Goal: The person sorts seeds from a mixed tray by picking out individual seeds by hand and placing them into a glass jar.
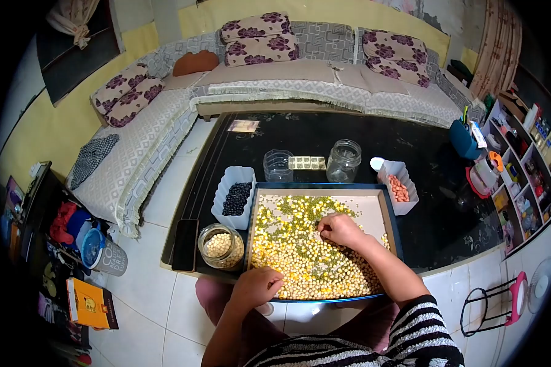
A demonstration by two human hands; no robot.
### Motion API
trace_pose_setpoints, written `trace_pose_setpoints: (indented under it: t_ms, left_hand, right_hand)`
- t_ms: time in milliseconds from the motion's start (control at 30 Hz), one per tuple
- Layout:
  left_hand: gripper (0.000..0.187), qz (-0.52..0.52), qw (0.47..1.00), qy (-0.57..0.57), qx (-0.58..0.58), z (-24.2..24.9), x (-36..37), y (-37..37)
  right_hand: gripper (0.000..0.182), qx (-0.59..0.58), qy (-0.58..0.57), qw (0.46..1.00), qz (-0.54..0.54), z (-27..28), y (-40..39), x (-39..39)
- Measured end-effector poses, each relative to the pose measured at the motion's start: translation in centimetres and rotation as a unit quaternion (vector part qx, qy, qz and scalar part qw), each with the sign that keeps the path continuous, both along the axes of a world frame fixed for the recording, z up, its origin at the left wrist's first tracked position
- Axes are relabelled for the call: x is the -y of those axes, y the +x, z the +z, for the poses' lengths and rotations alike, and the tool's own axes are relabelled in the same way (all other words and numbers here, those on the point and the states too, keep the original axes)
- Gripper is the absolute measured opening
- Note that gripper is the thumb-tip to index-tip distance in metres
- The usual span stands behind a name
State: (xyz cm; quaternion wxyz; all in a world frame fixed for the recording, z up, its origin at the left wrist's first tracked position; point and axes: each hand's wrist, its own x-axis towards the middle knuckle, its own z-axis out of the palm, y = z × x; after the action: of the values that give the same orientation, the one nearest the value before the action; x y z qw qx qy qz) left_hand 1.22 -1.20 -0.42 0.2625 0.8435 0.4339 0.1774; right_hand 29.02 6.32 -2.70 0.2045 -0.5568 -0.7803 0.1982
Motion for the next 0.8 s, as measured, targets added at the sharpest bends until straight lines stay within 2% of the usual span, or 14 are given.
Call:
trace_pose_setpoints:
  t_ms: [67, 133, 267, 367, 433, 500, 667, 800]
  left_hand:
    - [0.014, -0.002, 1.000, 0.002, -0.002, 0.0, 0.0, 0.0]
    - [0.014, 0.000, 1.000, -0.009, 0.003, 0.0, 0.0, 0.0]
    - [0.014, -0.003, 1.000, 0.004, 0.005, -0.1, -0.1, -0.2]
    - [0.013, 0.005, 1.000, -0.002, 0.015, 0.0, 0.0, -0.1]
    - [0.013, 0.002, 0.999, -0.003, 0.049, 0.2, 0.1, -0.1]
    - [0.012, 0.000, 0.997, 0.001, 0.072, -0.3, 0.0, -0.1]
    - [0.011, -0.009, 0.995, 0.014, 0.098, -0.5, 0.0, -0.1]
    - [0.011, -0.014, 0.996, 0.019, 0.090, -0.2, 0.0, -0.1]
  right_hand:
    - [0.010, 0.014, 0.014, 0.999, 0.027, -0.1, -0.2, 0.0]
    - [0.012, 0.080, 0.036, 0.995, 0.053, -0.1, -0.7, 0.0]
    - [0.014, 0.130, 0.028, 0.990, 0.047, 0.0, -1.4, -0.2]
    - [0.013, 0.082, 0.059, 0.994, 0.033, 1.0, -1.8, -0.6]
    - [0.011, -0.012, 0.055, 0.998, 0.013, 3.6, -3.3, -0.8]
    - [0.009, -0.046, 0.058, 0.997, 0.027, 6.3, -5.8, -1.0]
    - [0.009, -0.140, 0.139, 0.966, 0.168, 10.8, -13.9, -1.1]
    - [0.011, -0.128, 0.130, 0.957, 0.224, 9.6, -18.4, -1.6]
